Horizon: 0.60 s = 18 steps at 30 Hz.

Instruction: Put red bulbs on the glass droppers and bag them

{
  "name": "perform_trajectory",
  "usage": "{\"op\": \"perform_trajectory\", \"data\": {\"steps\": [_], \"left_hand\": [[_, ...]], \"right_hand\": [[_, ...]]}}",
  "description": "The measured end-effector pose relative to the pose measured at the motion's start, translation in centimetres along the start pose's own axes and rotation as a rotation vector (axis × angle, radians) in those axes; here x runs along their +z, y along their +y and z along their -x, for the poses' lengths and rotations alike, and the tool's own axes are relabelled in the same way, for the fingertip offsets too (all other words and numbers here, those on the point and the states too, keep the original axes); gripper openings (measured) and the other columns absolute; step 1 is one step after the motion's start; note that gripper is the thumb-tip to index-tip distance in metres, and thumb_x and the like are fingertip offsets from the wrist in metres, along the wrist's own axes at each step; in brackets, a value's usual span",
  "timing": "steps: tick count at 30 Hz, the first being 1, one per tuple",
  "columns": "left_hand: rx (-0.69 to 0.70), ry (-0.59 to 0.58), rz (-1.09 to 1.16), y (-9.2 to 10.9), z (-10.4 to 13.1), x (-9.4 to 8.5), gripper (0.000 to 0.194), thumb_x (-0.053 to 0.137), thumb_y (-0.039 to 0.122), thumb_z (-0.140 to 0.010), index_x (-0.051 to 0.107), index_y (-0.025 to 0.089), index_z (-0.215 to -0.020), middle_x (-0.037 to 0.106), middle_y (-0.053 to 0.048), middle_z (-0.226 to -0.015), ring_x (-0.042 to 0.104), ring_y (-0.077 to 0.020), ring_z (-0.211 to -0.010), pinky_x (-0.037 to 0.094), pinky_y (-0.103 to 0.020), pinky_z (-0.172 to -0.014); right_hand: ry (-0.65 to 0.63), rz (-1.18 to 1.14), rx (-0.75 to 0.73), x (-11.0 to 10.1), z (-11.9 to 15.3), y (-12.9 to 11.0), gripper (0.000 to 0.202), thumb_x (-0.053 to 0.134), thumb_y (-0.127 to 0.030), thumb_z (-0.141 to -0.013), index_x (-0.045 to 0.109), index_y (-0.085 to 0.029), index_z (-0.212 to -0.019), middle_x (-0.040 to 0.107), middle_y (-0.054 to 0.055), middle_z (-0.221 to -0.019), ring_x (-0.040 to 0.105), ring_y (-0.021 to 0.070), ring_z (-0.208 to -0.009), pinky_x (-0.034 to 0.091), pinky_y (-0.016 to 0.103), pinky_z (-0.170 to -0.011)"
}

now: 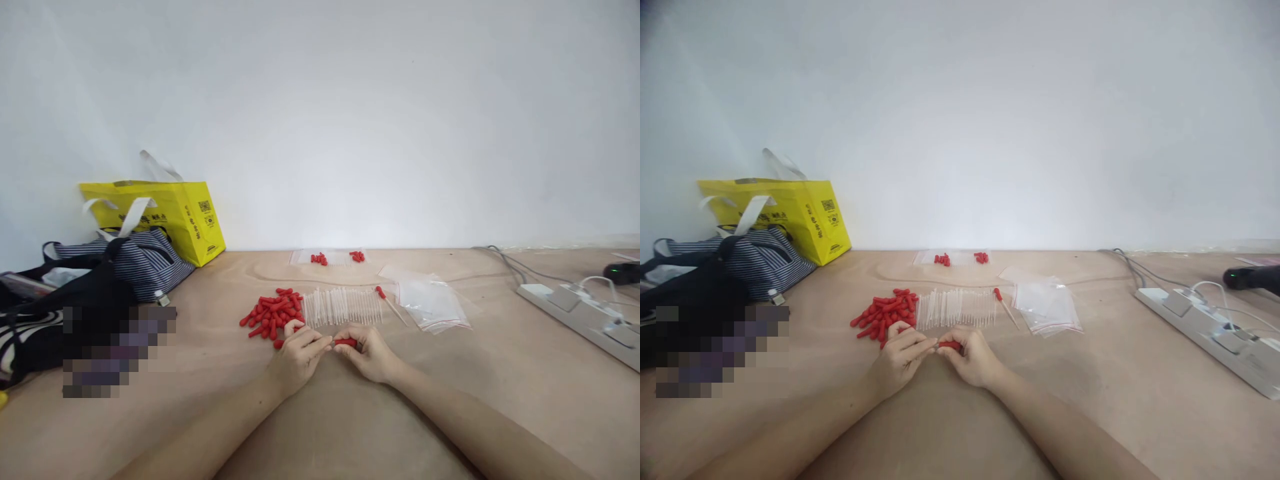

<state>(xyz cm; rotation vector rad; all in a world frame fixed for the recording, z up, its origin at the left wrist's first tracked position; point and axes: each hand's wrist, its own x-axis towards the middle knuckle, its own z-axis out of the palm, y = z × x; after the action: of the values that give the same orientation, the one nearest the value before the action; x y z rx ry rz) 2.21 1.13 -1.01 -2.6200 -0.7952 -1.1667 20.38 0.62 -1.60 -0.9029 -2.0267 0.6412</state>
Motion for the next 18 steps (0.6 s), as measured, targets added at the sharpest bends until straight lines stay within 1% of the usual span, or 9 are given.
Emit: {"op": "perform_trajectory", "data": {"steps": [3,5,8,10,13,18], "left_hand": [[-0.020,0.025,-0.031,-0.4,-0.1,-0.3,0.014,0.047,0.019,-0.084,0.060,0.019,-0.089,0.063,0.001,-0.067,0.053,-0.0107,-0.060,0.031,-0.034,-0.078],[-0.036,0.037,-0.053,-0.6,-0.1,-0.5,0.014,0.047,0.020,-0.084,0.060,0.019,-0.089,0.063,0.001,-0.068,0.053,-0.0108,-0.060,0.030,-0.035,-0.079],[-0.057,0.039,-0.064,-0.9,0.1,-0.8,0.015,0.046,0.021,-0.085,0.061,0.020,-0.084,0.062,0.002,-0.064,0.052,-0.0103,-0.058,0.029,-0.035,-0.079],[-0.064,0.033,-0.052,-0.9,0.2,-0.8,0.015,0.046,0.021,-0.084,0.061,0.020,-0.082,0.061,0.003,-0.062,0.051,-0.0101,-0.057,0.030,-0.034,-0.078],[-0.070,0.026,-0.033,-0.7,0.2,-0.5,0.016,0.046,0.019,-0.084,0.061,0.019,-0.082,0.059,0.003,-0.059,0.050,-0.0096,-0.055,0.031,-0.033,-0.077],[-0.092,0.033,-0.042,-0.6,0.1,-0.4,0.017,0.046,0.020,-0.084,0.062,0.019,-0.080,0.059,0.003,-0.057,0.050,-0.0092,-0.054,0.032,-0.032,-0.076]], "right_hand": [[0.030,-0.041,0.052,-0.3,0.0,0.5,0.013,0.052,-0.026,-0.078,0.063,-0.018,-0.080,0.063,0.003,-0.075,0.055,0.0124,-0.069,0.042,0.024,-0.065],[0.073,-0.067,0.094,-0.6,0.1,0.9,0.014,0.054,-0.027,-0.076,0.063,-0.018,-0.082,0.063,0.003,-0.075,0.055,0.0129,-0.069,0.042,0.024,-0.065],[0.139,-0.167,0.172,-0.8,0.3,1.5,0.018,0.057,-0.031,-0.073,0.062,-0.017,-0.083,0.063,0.002,-0.072,0.055,0.0130,-0.066,0.042,0.025,-0.063],[0.172,-0.214,0.204,-0.8,0.4,1.7,0.018,0.057,-0.032,-0.073,0.062,-0.016,-0.079,0.062,0.002,-0.068,0.054,0.0128,-0.063,0.042,0.025,-0.060],[0.217,-0.185,0.210,-0.8,0.3,1.8,0.016,0.057,-0.031,-0.072,0.062,-0.016,-0.072,0.061,0.001,-0.064,0.052,0.0123,-0.060,0.042,0.024,-0.058],[0.269,-0.128,0.214,-0.7,0.3,1.6,0.016,0.058,-0.032,-0.071,0.064,-0.017,-0.070,0.061,0.002,-0.061,0.051,0.0127,-0.059,0.041,0.024,-0.055]]}}
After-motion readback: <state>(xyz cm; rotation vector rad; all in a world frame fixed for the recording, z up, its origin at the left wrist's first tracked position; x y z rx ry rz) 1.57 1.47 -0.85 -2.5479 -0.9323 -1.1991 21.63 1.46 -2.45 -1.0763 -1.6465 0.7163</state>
